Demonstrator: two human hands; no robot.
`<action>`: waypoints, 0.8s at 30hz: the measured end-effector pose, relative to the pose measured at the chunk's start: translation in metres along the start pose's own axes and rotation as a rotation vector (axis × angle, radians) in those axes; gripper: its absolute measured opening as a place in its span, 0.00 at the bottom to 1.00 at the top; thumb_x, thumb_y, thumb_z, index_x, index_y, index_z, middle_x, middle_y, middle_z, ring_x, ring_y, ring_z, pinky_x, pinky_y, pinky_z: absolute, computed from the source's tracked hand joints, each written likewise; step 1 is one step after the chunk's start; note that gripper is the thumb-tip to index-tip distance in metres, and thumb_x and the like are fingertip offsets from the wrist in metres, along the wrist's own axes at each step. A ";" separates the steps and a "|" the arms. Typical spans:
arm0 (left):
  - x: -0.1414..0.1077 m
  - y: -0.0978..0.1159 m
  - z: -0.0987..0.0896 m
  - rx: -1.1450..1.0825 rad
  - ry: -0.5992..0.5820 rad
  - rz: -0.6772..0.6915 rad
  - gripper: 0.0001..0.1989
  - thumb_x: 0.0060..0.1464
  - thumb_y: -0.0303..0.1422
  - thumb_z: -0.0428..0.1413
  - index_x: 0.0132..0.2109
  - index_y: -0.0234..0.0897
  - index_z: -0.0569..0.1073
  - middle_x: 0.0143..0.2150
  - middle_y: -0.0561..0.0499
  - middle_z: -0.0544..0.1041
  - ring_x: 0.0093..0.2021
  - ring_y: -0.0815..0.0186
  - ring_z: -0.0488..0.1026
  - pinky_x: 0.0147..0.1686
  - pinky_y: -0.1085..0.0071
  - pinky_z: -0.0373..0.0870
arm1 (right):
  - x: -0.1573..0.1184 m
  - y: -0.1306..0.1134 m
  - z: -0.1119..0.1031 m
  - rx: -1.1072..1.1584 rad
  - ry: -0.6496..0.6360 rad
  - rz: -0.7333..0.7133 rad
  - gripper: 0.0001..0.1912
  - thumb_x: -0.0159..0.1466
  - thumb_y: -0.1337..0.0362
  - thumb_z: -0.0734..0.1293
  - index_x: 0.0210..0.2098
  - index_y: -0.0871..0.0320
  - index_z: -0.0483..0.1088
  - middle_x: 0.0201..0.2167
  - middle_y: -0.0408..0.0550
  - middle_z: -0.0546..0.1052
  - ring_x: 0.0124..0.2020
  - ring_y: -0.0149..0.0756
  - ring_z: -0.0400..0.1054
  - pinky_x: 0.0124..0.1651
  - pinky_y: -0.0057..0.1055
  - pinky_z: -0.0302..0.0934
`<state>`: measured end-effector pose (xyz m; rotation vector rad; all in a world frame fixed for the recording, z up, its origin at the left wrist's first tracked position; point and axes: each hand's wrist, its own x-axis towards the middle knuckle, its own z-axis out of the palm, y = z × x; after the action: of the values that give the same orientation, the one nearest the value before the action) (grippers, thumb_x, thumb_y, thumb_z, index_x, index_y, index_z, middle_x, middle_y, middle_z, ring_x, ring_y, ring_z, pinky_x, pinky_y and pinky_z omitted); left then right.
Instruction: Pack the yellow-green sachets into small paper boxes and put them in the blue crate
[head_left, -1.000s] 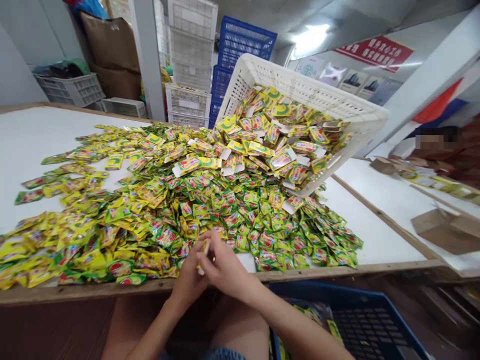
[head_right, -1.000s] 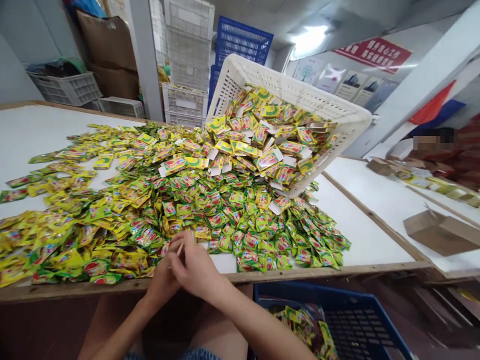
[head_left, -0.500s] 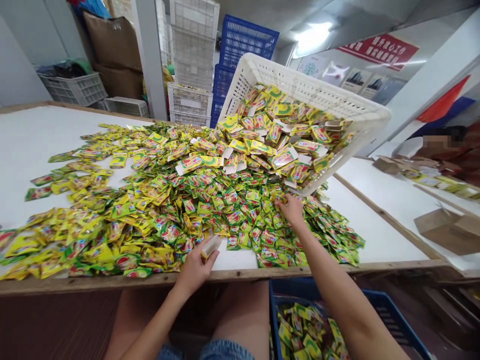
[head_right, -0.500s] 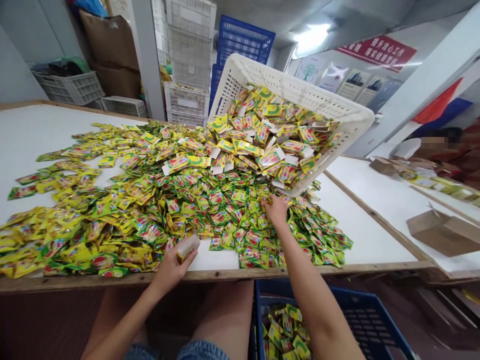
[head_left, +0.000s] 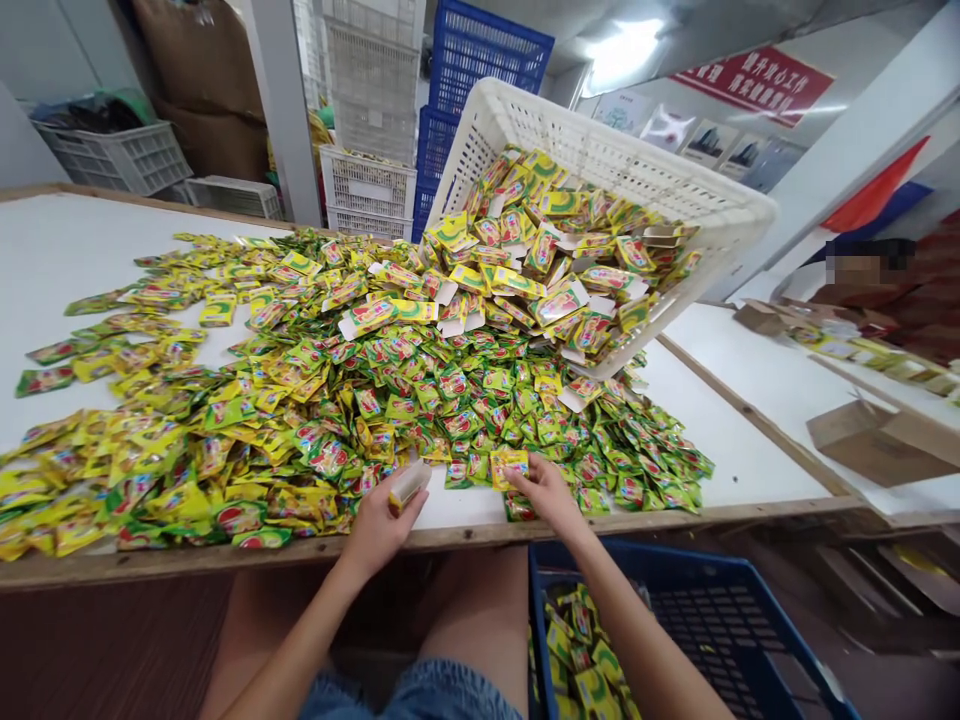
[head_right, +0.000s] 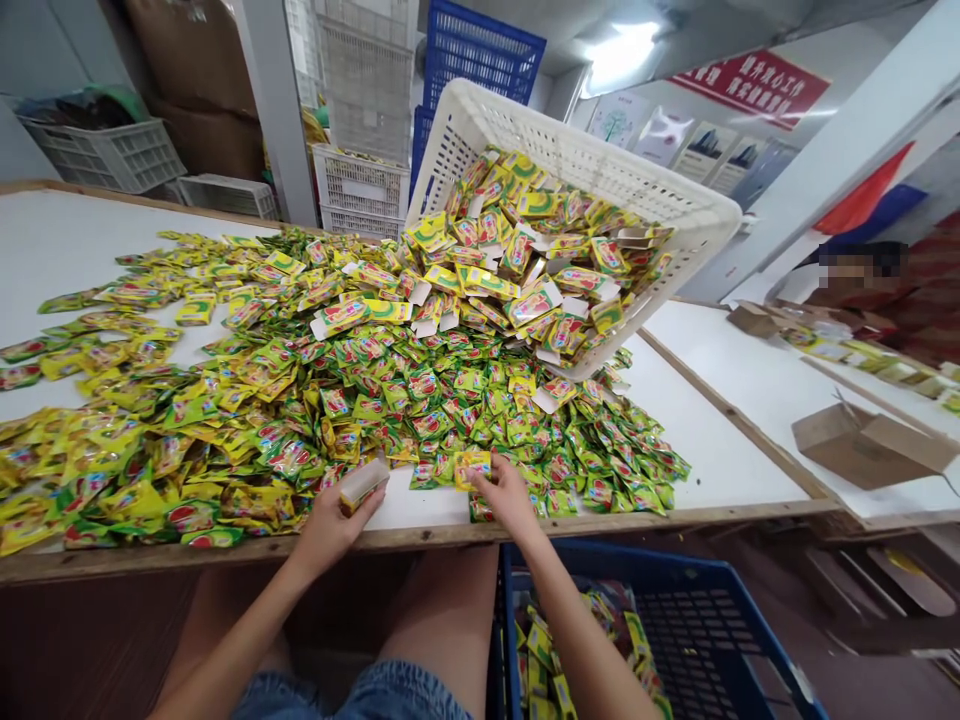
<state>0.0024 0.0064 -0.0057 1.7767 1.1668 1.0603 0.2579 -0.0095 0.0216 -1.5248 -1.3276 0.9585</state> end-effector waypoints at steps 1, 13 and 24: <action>0.000 0.000 0.000 0.004 0.002 0.010 0.18 0.51 0.38 0.54 0.48 0.34 0.72 0.47 0.44 0.76 0.46 0.58 0.73 0.48 0.62 0.68 | 0.001 0.004 0.005 -0.028 -0.001 -0.009 0.17 0.54 0.53 0.64 0.37 0.59 0.66 0.28 0.47 0.73 0.31 0.39 0.68 0.33 0.32 0.62; -0.001 -0.005 0.000 0.021 0.014 0.052 0.17 0.51 0.38 0.54 0.47 0.35 0.72 0.47 0.44 0.76 0.46 0.58 0.73 0.48 0.62 0.68 | 0.008 0.007 0.042 -0.806 0.261 -0.178 0.10 0.56 0.63 0.64 0.38 0.56 0.66 0.36 0.51 0.72 0.43 0.48 0.59 0.46 0.43 0.49; 0.004 0.013 -0.009 0.037 -0.173 0.243 0.11 0.53 0.34 0.53 0.43 0.40 0.73 0.55 0.46 0.68 0.55 0.59 0.64 0.55 0.61 0.60 | -0.021 -0.026 0.075 -0.244 0.163 -0.352 0.04 0.57 0.67 0.62 0.33 0.55 0.63 0.33 0.45 0.69 0.39 0.39 0.62 0.42 0.33 0.56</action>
<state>-0.0006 0.0073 0.0108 2.0339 0.8878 1.0023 0.1760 -0.0201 0.0225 -1.4460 -1.5696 0.4544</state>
